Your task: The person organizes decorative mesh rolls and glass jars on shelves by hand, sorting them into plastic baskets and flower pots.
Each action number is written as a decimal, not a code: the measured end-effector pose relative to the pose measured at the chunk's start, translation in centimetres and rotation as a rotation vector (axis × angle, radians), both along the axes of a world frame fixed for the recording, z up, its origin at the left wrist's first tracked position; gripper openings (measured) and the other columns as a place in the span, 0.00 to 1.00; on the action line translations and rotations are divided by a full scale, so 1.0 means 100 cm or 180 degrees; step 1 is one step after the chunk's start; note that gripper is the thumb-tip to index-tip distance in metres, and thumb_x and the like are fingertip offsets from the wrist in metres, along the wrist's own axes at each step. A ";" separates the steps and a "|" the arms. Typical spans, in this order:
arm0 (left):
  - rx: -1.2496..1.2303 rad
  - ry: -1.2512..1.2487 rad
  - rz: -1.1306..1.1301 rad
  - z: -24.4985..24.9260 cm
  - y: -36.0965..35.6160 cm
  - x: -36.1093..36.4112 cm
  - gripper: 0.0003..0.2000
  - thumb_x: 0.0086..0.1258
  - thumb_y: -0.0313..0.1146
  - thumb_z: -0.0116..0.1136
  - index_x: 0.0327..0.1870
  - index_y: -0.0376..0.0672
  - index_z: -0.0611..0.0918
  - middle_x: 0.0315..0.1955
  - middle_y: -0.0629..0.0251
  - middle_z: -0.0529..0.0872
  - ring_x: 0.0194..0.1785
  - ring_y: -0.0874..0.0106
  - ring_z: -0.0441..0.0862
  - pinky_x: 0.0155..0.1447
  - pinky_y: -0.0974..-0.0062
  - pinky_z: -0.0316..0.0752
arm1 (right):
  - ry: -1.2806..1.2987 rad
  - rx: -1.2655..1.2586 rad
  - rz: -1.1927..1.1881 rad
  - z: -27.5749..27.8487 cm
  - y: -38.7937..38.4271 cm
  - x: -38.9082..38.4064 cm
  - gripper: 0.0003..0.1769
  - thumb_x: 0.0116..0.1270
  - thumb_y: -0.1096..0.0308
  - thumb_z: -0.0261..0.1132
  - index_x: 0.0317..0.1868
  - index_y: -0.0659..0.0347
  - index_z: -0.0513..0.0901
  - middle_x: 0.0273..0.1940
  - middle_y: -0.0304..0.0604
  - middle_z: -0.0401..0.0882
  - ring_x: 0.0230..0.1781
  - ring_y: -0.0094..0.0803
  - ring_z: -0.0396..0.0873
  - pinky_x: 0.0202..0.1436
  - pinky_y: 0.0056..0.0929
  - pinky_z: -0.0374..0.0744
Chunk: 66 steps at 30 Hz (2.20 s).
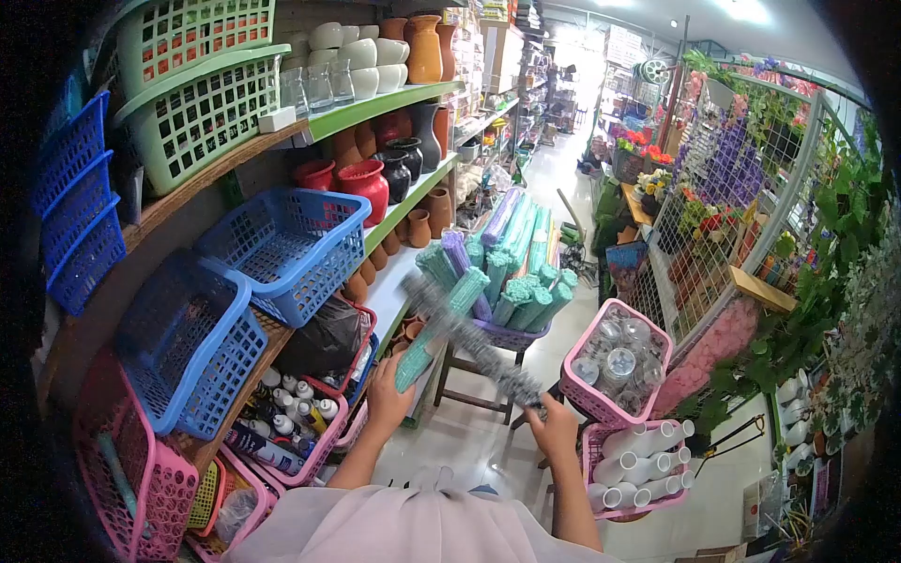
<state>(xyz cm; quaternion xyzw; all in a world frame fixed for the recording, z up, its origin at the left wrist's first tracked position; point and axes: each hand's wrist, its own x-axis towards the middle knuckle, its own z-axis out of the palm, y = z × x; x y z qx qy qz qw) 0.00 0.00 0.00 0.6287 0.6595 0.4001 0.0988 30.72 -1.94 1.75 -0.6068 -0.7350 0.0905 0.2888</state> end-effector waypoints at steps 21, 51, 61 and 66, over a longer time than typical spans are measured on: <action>-0.1506 -0.5717 -0.1955 -0.005 0.007 -0.007 0.26 0.66 0.32 0.59 0.64 0.41 0.66 0.42 0.64 0.77 0.42 0.71 0.79 0.47 0.69 0.80 | 0.0535 -0.0306 -0.0094 0.003 -0.001 -0.014 0.21 0.59 0.53 0.69 0.42 0.64 0.83 0.28 0.56 0.80 0.30 0.49 0.81 0.36 0.41 0.76; -0.0989 -0.4917 -0.2825 0.065 0.135 0.041 0.41 0.60 0.34 0.62 0.74 0.48 0.54 0.40 0.64 0.74 0.41 0.72 0.76 0.49 0.71 0.74 | 0.2917 -0.0648 0.0446 0.078 0.272 0.049 0.17 0.68 0.64 0.64 0.48 0.61 0.66 0.21 0.34 0.70 0.13 0.22 0.68 0.15 0.23 0.67; -0.0803 -0.4961 -0.2451 0.062 0.157 0.041 0.42 0.59 0.35 0.63 0.74 0.47 0.53 0.39 0.61 0.72 0.39 0.69 0.76 0.48 0.66 0.77 | 0.0880 0.0026 0.0385 0.085 0.304 0.036 0.28 0.60 0.56 0.68 0.51 0.70 0.76 0.38 0.60 0.82 0.40 0.49 0.83 0.45 0.40 0.78; -0.0721 -0.4709 -0.2352 0.059 0.161 0.048 0.38 0.61 0.37 0.61 0.72 0.42 0.57 0.41 0.61 0.76 0.41 0.71 0.77 0.49 0.70 0.75 | -0.0129 0.0077 0.0191 0.082 0.294 0.018 0.28 0.59 0.51 0.69 0.50 0.67 0.79 0.44 0.55 0.77 0.44 0.50 0.80 0.47 0.42 0.78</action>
